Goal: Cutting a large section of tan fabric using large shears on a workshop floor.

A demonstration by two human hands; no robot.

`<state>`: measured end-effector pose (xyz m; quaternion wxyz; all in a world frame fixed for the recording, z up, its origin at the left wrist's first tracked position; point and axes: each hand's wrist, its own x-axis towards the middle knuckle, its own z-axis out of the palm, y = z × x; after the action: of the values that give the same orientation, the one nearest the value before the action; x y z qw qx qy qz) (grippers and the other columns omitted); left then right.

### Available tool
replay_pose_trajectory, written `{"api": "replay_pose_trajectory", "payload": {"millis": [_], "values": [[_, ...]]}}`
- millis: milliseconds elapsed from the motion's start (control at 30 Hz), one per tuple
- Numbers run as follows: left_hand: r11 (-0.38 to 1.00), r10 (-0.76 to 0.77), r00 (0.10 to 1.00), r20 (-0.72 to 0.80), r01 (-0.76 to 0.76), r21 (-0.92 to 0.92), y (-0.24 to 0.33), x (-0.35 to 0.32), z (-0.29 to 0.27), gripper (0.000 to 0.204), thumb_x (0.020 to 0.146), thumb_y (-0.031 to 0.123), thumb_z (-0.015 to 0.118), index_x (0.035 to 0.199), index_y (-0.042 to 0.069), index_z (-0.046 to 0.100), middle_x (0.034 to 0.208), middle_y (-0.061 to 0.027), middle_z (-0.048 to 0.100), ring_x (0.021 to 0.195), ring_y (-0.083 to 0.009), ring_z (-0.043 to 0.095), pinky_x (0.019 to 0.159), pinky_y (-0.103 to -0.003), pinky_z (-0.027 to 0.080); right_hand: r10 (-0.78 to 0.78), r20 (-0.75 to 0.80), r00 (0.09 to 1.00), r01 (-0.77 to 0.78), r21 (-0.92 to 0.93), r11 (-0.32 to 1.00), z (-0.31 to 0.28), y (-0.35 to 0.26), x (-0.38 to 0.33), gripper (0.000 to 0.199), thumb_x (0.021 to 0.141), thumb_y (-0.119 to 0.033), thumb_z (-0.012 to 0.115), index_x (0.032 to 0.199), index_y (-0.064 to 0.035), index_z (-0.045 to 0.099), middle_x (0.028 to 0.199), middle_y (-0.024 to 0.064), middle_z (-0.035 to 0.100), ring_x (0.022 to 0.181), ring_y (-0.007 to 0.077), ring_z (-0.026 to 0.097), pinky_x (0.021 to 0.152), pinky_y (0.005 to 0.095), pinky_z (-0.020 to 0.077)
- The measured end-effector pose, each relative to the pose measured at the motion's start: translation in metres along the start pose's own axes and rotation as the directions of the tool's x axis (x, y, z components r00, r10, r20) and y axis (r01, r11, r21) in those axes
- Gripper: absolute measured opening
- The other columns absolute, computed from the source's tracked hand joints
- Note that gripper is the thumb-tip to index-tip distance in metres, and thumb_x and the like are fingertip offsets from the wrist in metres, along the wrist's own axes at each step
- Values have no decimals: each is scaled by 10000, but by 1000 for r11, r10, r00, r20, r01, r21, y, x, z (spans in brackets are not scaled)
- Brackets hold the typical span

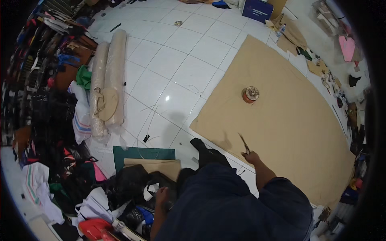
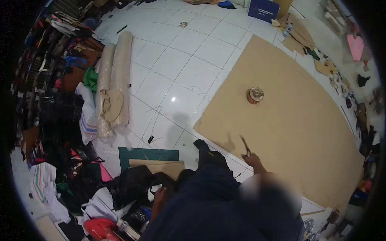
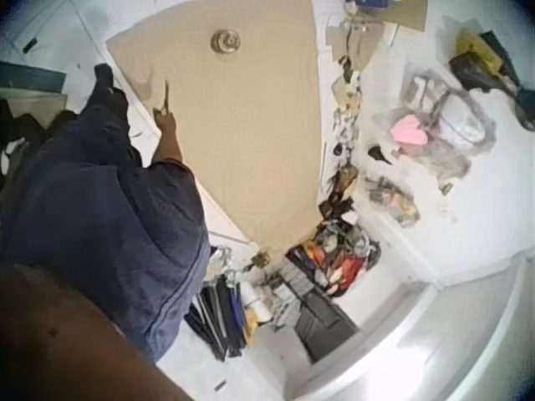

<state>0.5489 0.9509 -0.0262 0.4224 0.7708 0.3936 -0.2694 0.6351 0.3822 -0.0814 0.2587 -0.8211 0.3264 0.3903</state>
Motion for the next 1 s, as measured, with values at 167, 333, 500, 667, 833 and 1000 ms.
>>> {"api": "replay_pose_trajectory", "payload": {"millis": [167,333,500,667,833,1000], "values": [[954,202,977,76,-213,211,154,64,-31,396,826,291,641,1065,-22,610,1006,-170,651,941,-268,629,826,-352,475,-147,-27,989,149,241,959,-14,-168,8,736,739,-606,622,1043,61,556,1021,287,608,1017,405,582,860,431,456],[854,251,931,266,-343,391,248,157,-70,406,810,308,656,1085,12,618,972,-176,655,918,-289,636,809,-358,483,-353,-45,935,347,332,877,15,-303,14,644,717,-519,693,1017,31,542,1005,253,608,983,385,587,825,426,456],[307,374,609,700,-793,526,329,243,-90,329,771,295,674,978,41,650,890,-185,642,865,-335,624,783,-403,492,-396,141,907,344,293,892,77,-357,-12,484,733,-373,717,1021,-66,478,934,183,604,970,371,584,808,450,448],[327,-180,472,863,-799,505,387,267,-117,209,795,250,614,909,75,620,963,-171,619,938,-351,589,789,-417,473,-109,104,989,49,458,887,90,-398,-88,357,764,-250,677,966,-40,470,860,197,620,881,372,612,746,445,467],[551,-698,28,715,-617,562,381,273,-143,193,849,187,554,973,52,615,909,-80,640,890,-193,592,829,-344,454,-366,271,890,-24,831,556,120,-390,-120,342,801,-327,684,927,-54,520,858,125,583,817,230,587,741,353,454],[384,-487,316,814,-760,524,375,372,14,269,883,297,565,947,43,627,883,-109,636,846,-200,609,757,-337,474,79,-12,997,-32,843,537,169,-360,5,382,803,-378,691,892,-38,542,792,98,570,782,195,559,721,351,449]]}}
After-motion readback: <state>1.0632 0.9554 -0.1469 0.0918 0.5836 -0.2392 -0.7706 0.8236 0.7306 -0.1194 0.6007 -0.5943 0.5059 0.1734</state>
